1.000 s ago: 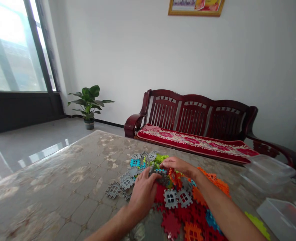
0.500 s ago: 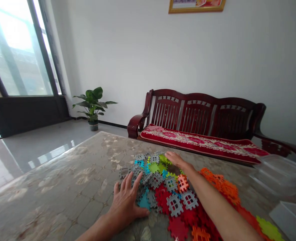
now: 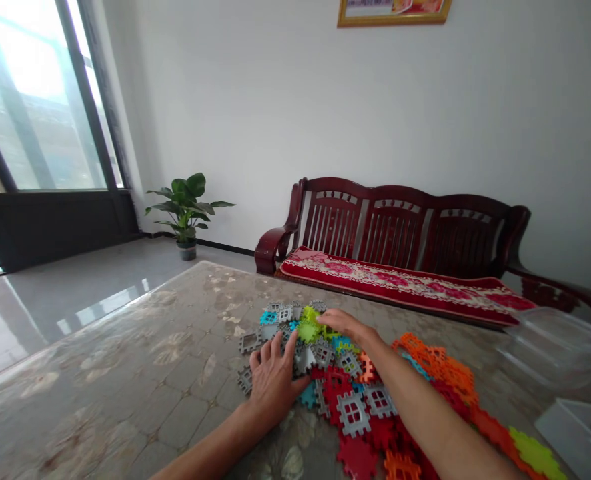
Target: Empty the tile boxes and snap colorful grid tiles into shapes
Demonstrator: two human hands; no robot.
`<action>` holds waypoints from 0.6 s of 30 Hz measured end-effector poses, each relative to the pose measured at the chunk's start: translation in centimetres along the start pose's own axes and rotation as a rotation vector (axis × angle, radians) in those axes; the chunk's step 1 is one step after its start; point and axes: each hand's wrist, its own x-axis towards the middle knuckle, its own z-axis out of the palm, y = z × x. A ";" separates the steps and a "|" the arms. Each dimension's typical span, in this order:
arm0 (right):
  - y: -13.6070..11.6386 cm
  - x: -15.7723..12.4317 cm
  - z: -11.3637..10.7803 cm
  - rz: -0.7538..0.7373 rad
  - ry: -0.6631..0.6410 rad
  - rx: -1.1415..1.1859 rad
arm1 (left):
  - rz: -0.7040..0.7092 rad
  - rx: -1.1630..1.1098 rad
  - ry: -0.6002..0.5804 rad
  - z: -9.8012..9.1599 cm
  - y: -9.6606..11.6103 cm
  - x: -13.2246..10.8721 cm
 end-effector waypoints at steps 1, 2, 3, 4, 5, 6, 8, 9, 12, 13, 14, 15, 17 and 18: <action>-0.2 -0.1 0.1 0.004 0.001 0.010 | -0.002 -0.002 0.012 0.1 0.1 0.1; -0.5 -0.2 0.2 0.012 0.006 0.012 | -0.006 -0.006 0.023 0.1 0.2 0.2; -0.7 -0.3 0.3 0.020 0.014 0.013 | -0.012 -0.013 0.031 0.0 0.3 0.3; -1.1 -0.5 0.3 0.025 0.023 0.024 | -0.021 -0.025 0.036 -0.1 0.4 0.4; -1.4 -0.7 0.3 0.027 0.036 0.040 | -0.036 -0.042 0.036 -0.3 0.6 0.6; -1.8 -1.1 0.2 0.027 0.048 0.059 | -0.051 -0.068 0.030 -0.5 0.7 0.8; -2.7 -2.1 -0.2 0.023 0.067 0.097 | -0.060 -0.142 0.012 -0.8 1.1 1.3; -3.1 -2.9 -0.6 0.016 0.065 0.117 | -0.048 -0.185 0.003 -0.9 1.3 1.6; -3.8 -5.9 -2.0 -0.062 0.011 0.176 | 0.002 -0.261 0.009 -1.0 1.9 1.8; -3.6 -7.1 -2.7 -0.102 -0.002 0.188 | 0.019 -0.262 0.028 -1.0 2.1 1.5; -3.1 -8.4 -3.4 -0.131 0.014 0.191 | 0.044 -0.258 0.049 -1.0 2.3 1.1; -2.3 -9.6 -4.3 -0.136 0.054 0.190 | 0.086 -0.257 0.071 -1.0 2.6 0.3; 0.3 -11.9 -6.5 -0.064 0.202 0.171 | 0.224 -0.267 0.092 -0.8 3.3 -1.6; 2.0 -12.9 -7.7 -0.016 0.310 0.143 | 0.306 -0.274 0.082 -0.7 3.6 -2.8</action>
